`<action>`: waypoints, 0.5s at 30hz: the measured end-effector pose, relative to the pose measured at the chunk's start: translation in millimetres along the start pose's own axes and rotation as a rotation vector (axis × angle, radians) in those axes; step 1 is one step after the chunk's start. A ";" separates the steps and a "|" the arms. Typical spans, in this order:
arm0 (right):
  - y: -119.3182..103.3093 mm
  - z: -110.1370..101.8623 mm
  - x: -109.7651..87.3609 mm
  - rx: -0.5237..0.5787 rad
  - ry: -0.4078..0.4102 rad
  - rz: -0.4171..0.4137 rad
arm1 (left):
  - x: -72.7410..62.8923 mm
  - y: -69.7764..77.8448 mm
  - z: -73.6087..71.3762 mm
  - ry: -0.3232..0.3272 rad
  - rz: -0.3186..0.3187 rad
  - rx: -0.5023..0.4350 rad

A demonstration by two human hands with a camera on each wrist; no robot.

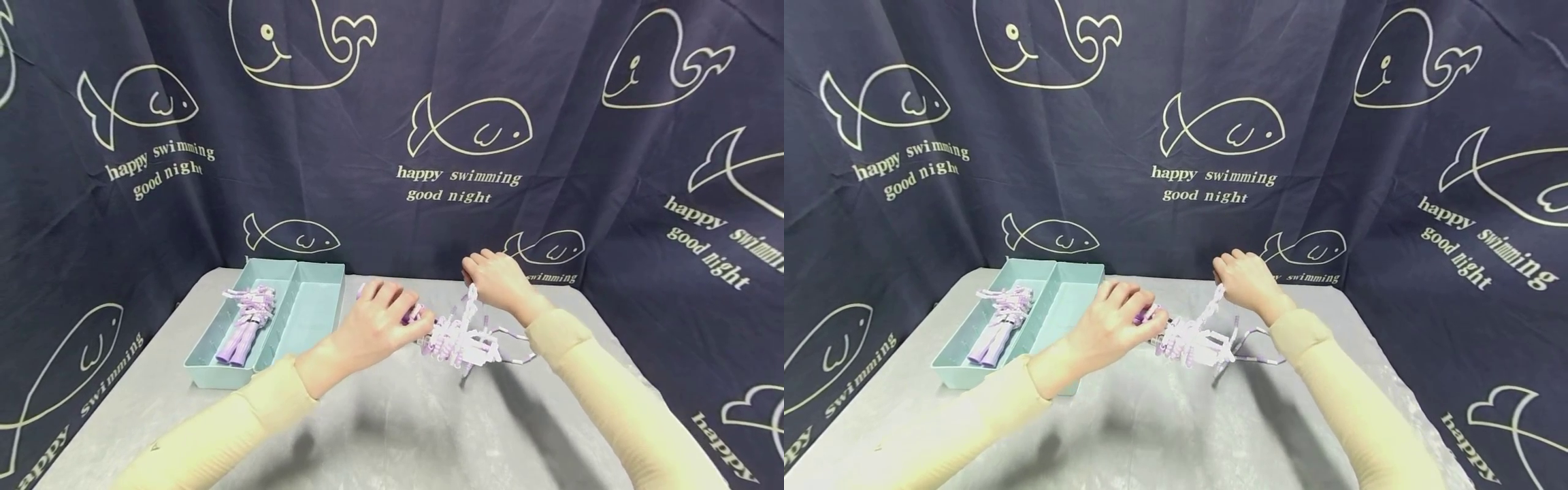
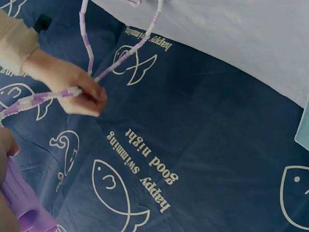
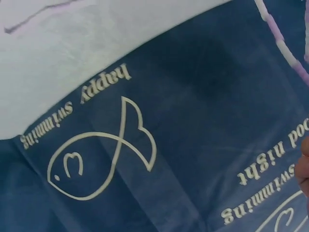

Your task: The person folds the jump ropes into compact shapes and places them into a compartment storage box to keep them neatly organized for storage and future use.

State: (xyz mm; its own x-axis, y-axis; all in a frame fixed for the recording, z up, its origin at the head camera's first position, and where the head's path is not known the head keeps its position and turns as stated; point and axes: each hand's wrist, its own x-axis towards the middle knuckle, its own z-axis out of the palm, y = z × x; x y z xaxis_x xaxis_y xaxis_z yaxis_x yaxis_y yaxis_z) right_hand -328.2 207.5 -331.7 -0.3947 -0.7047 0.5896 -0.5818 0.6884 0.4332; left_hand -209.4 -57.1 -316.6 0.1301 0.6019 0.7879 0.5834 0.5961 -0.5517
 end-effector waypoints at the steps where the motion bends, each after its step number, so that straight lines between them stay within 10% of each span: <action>1: -1.4 1.5 -2.9 0.002 0.003 -0.002 | -0.4 -0.7 -0.5 -0.008 -0.014 -0.010; 15: -42.3 12.0 -28.9 0.105 -0.153 -0.023 | -10.1 -14.4 5.0 -0.073 -0.358 -0.047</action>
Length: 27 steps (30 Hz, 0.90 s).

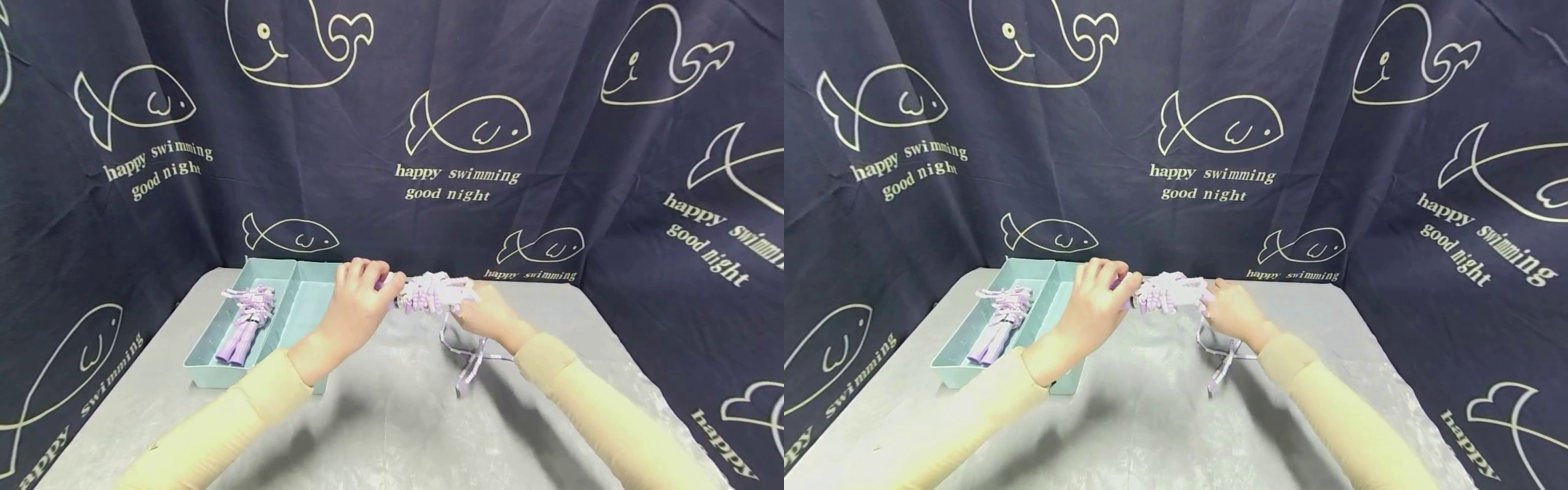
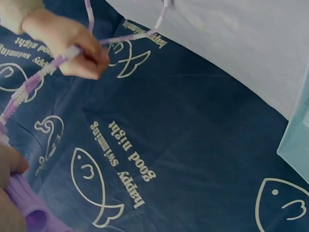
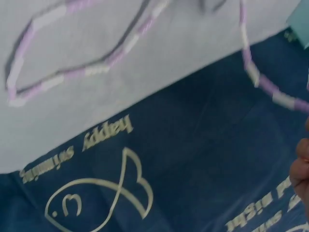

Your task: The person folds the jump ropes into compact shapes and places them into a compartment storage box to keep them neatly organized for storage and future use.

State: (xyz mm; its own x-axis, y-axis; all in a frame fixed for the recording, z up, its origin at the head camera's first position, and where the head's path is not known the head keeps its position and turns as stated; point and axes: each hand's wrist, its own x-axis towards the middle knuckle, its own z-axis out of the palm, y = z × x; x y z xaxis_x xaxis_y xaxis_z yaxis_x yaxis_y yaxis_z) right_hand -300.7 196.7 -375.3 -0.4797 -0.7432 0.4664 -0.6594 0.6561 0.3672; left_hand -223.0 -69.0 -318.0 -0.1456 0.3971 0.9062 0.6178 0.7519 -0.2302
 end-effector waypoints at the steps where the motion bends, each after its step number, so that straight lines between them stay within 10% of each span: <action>1: -5.6 0.9 0.1 -0.030 0.000 -0.023 | -0.2 -1.5 1.0 0.003 -0.022 -0.001; 15: -58.0 -16.0 -1.5 -0.172 -0.117 0.040 | -7.0 -18.6 10.6 -0.061 -0.241 0.171; 27: -60.6 -22.4 -15.8 -0.166 -0.025 -0.047 | -10.0 -43.5 14.1 -0.072 -0.340 0.356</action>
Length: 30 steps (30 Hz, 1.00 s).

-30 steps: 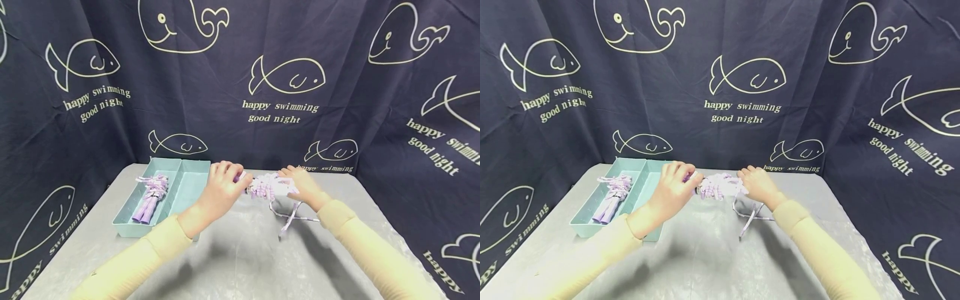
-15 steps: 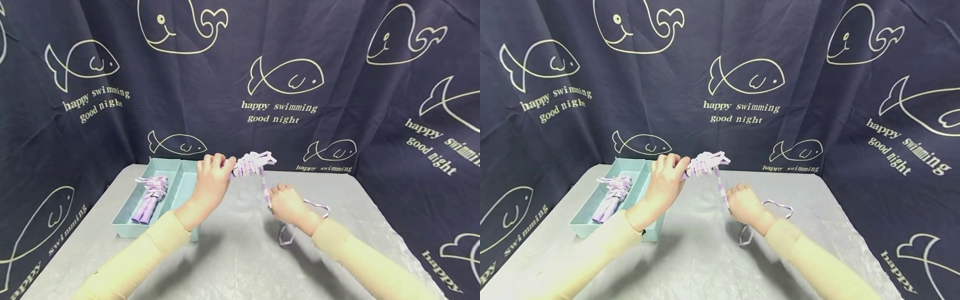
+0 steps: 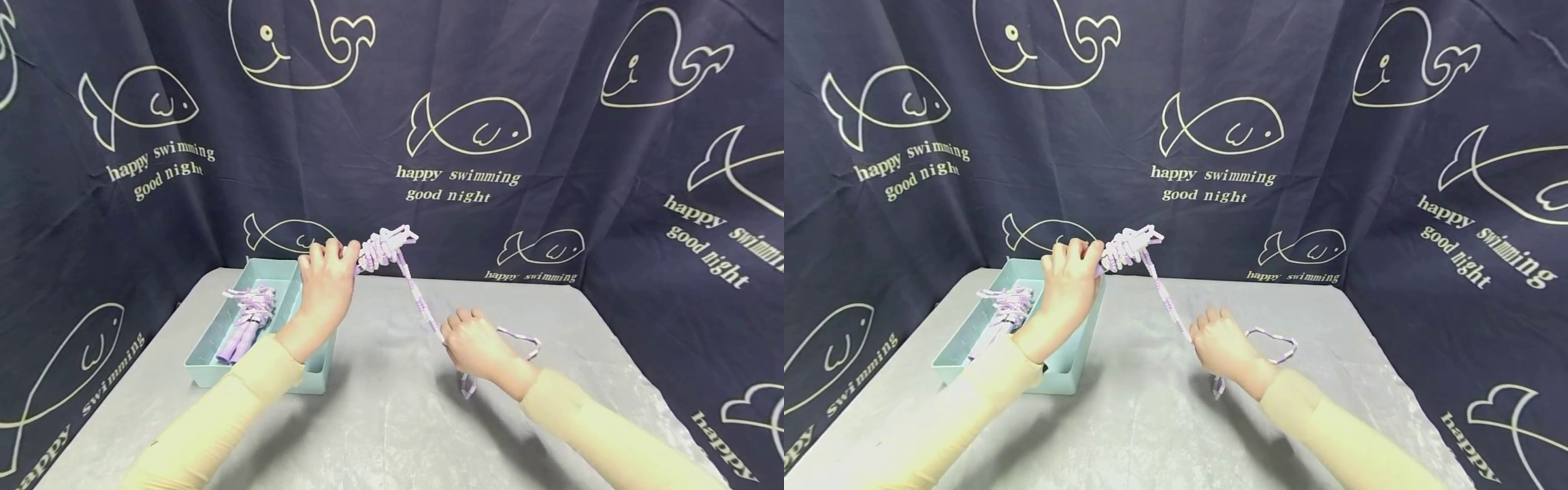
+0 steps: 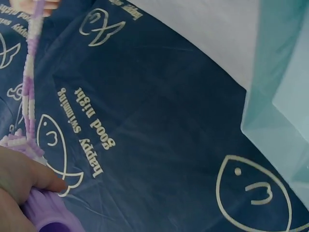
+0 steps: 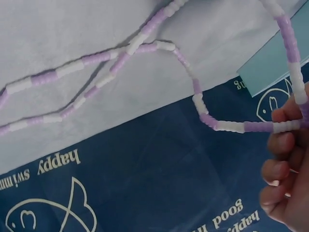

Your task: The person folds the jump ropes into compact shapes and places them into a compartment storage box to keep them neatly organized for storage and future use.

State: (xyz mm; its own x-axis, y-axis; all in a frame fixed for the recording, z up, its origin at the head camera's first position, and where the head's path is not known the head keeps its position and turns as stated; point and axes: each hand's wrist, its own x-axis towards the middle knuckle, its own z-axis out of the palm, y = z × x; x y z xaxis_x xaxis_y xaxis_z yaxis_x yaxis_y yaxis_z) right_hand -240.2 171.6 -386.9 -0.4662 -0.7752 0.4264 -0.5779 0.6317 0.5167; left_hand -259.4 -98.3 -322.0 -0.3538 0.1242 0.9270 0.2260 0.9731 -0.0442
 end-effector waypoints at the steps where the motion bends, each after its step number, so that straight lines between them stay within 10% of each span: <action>1: 0.4 -0.8 -0.9 -0.005 0.017 -0.011 | -0.1 -0.9 0.9 0.003 0.006 0.020; 18: 21.3 -53.1 24.7 -0.145 0.213 -0.180 | -8.0 2.7 5.6 -0.272 0.064 0.121; 30: 43.8 -100.3 65.2 -0.193 0.339 -0.165 | -15.6 28.4 4.6 -0.174 0.276 0.063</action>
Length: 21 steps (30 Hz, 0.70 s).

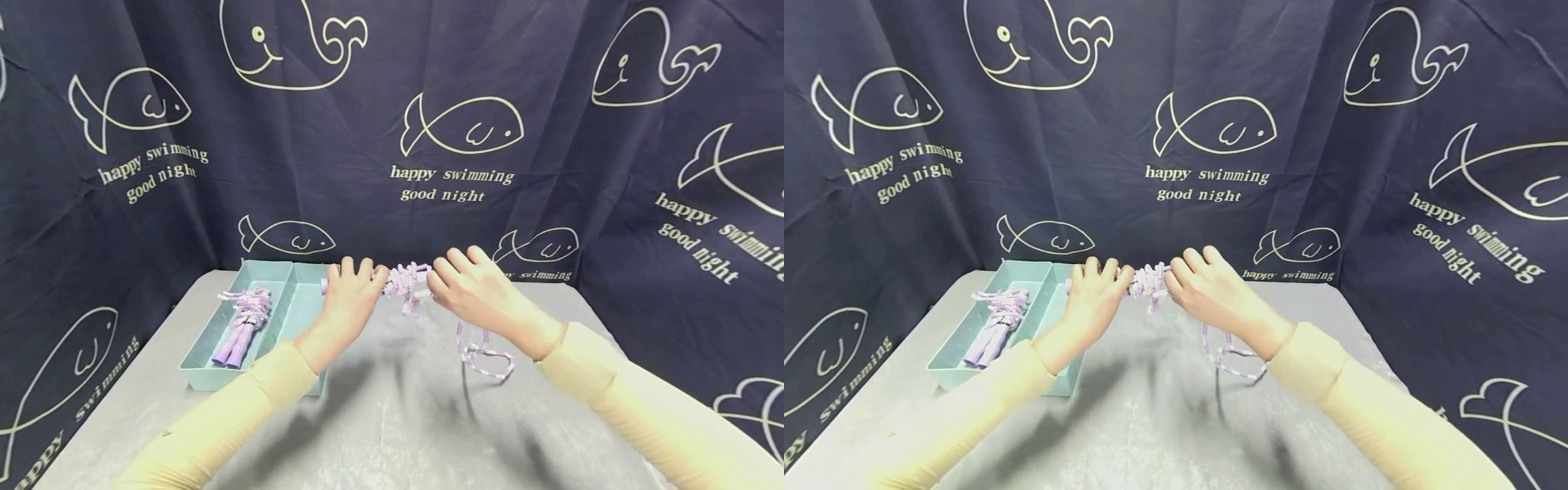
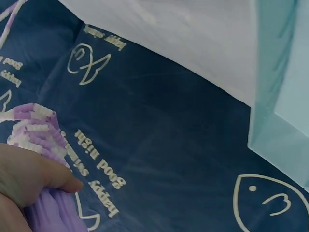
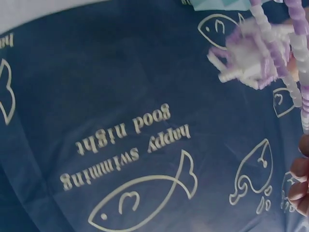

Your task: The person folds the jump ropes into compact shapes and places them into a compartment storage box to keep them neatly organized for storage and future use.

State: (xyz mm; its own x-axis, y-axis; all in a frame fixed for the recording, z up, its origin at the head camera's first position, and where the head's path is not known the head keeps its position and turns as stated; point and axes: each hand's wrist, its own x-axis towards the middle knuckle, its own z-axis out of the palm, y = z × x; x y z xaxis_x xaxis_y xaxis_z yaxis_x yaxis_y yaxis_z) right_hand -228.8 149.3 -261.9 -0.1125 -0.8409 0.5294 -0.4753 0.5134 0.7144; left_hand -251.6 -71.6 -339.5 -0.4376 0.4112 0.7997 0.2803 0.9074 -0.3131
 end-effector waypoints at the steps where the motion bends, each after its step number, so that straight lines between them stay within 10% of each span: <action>1: 2.6 -1.2 2.8 -0.003 0.008 0.000 | 0.2 2.1 -1.1 0.005 0.020 -0.001; 21: 29.7 13.9 18.0 -0.028 -0.013 0.011 | 4.9 24.4 -18.4 0.168 0.422 -0.083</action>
State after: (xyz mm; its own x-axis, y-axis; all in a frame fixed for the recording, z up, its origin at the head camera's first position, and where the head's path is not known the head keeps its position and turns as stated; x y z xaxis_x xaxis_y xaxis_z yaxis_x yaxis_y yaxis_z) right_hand -257.1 147.0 -237.5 -0.1293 -0.8371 0.5316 -0.4495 0.5273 0.7210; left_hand -231.2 -49.1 -333.7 -0.1280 0.7169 0.6853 0.4743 0.6511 -0.5925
